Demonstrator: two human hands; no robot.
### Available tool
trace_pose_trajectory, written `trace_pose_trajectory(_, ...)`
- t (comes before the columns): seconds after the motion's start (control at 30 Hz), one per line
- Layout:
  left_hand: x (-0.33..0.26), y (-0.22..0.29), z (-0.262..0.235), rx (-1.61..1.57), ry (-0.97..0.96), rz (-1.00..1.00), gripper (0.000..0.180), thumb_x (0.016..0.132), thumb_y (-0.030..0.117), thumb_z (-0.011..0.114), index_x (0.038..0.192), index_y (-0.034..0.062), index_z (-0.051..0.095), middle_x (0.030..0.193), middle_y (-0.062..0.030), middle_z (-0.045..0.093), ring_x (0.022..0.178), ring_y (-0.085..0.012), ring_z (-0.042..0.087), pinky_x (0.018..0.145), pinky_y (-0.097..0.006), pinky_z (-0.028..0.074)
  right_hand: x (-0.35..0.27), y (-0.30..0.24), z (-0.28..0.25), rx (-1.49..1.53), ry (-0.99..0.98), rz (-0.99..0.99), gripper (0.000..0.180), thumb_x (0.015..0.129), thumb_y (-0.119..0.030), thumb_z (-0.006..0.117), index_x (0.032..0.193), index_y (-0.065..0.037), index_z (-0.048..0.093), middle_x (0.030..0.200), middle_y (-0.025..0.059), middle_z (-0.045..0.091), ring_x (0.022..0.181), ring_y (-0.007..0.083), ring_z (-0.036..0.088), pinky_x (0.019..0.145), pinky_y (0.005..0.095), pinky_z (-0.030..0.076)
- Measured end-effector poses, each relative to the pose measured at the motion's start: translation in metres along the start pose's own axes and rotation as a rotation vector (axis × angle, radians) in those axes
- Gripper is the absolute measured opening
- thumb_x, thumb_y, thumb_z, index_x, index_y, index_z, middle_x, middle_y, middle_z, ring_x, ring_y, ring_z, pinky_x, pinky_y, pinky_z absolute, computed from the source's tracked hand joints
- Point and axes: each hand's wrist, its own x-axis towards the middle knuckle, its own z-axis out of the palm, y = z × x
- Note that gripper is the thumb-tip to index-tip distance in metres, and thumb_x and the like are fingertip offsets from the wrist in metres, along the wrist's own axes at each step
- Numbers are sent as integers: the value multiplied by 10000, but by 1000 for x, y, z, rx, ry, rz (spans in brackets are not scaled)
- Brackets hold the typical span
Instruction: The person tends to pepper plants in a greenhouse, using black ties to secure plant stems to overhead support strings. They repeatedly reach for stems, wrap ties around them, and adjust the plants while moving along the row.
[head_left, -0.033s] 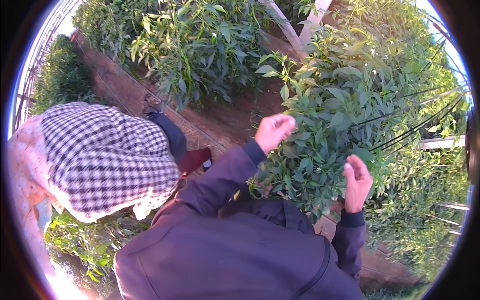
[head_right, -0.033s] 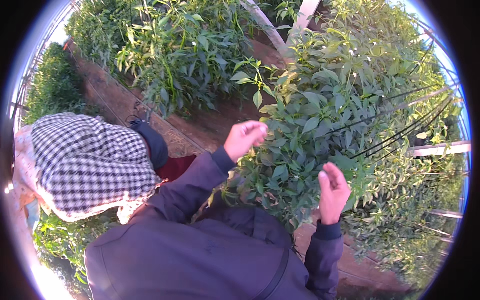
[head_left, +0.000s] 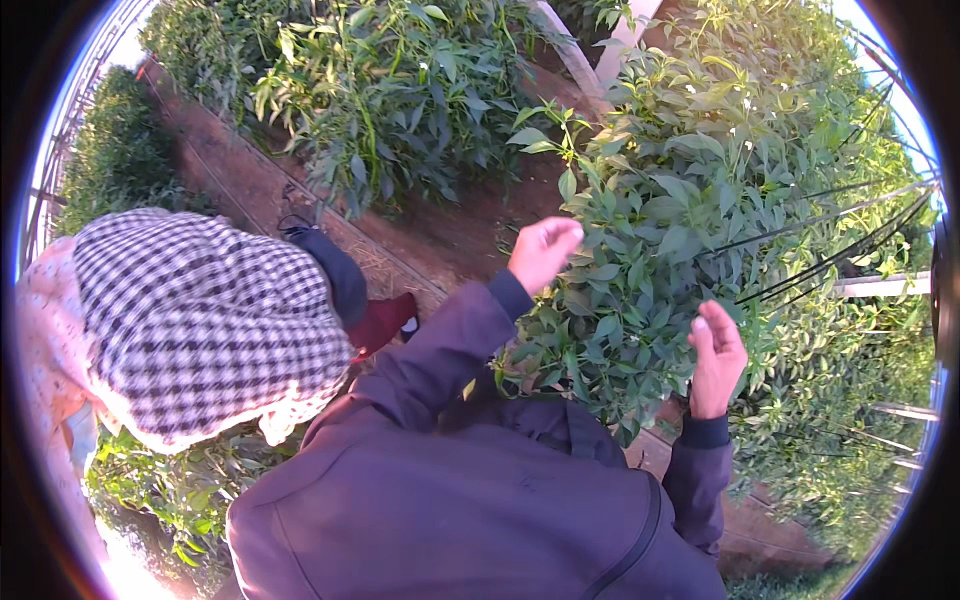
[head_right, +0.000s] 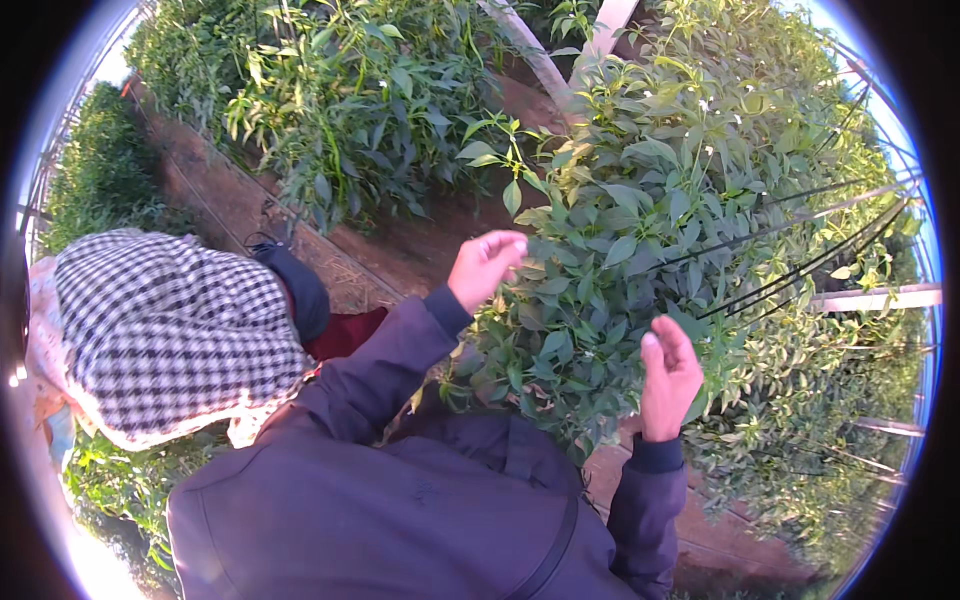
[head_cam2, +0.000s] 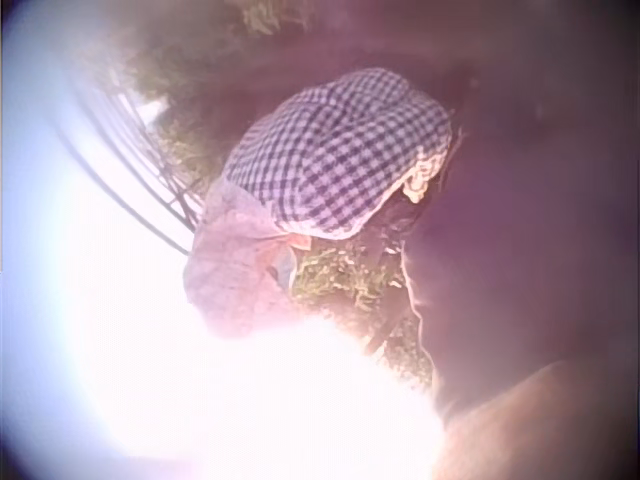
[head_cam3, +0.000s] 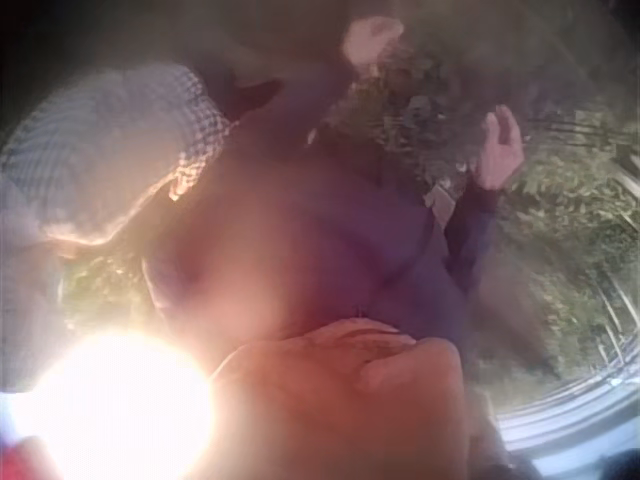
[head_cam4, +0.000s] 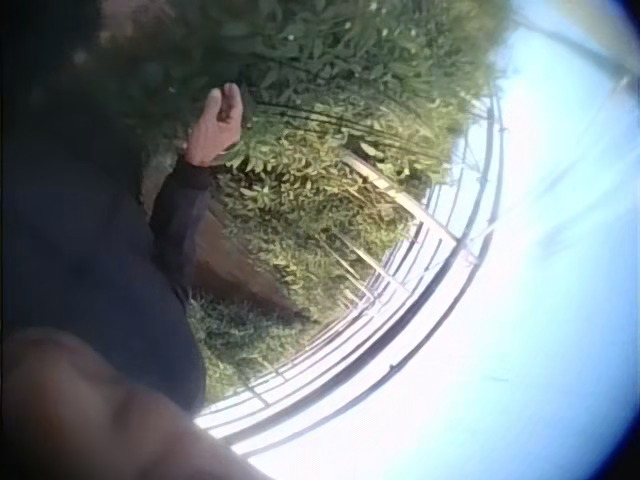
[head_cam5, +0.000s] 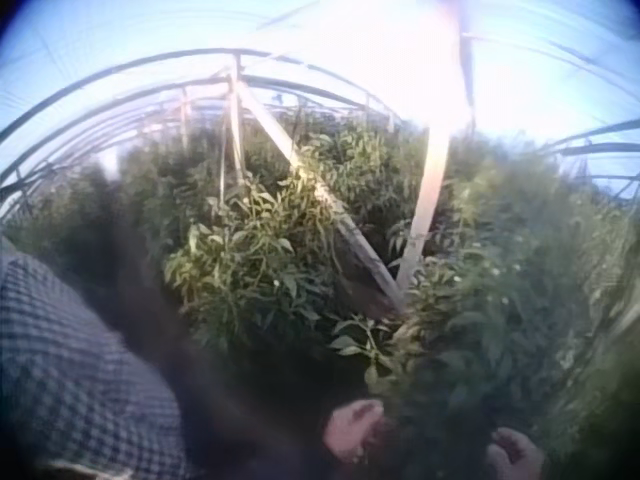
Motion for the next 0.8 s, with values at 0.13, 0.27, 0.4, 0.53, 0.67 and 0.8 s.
trace_pose_trajectory(0.13,66,-28,11,-48,99,-68,748,940,268,755,1518,-46,399,1463,-183,540,1229,-209,599,961,-359,518,55,7,13,213,139,123,448,1061,-224,574,1445,4,528,1389,125,628,1216,221,624,1005,359,521)
trace_pose_trajectory(0.27,102,-24,22,38,-59,-83,964,880,272,805,1595,-46,243,1610,-241,366,1388,-282,498,1104,-420,448,102,4,33,494,-14,205,479,1090,-289,469,1463,10,494,1375,165,629,1246,272,611,1107,423,453)
trace_pose_trajectory(0.4,93,-12,60,128,-185,153,940,858,185,808,1583,-60,262,1615,-237,368,1389,-298,501,1115,-413,455,123,11,23,468,-295,237,426,1078,-263,483,1392,16,554,1228,156,690,1079,236,682,1003,380,517)
trace_pose_trajectory(0.53,46,5,113,313,-247,401,958,807,254,802,1559,-61,299,1465,-268,515,1361,-334,533,1127,-415,441,126,-8,27,280,-312,142,364,993,-117,658,1336,-5,617,1172,73,705,940,147,687,865,316,555)
trace_pose_trajectory(0.67,21,18,153,542,-123,458,793,873,284,775,1512,-3,403,1383,-237,571,1276,-394,572,1059,-425,485,138,-16,29,121,-246,-164,479,872,20,784,1320,10,613,1188,42,691,979,100,647,840,250,523)
trace_pose_trajectory(0.8,27,13,172,548,-71,410,491,933,226,686,1377,49,571,1242,-187,653,1125,-395,633,949,-460,522,141,-22,18,94,-223,-196,344,895,42,744,1227,37,655,1143,43,705,1002,112,650,901,275,519)
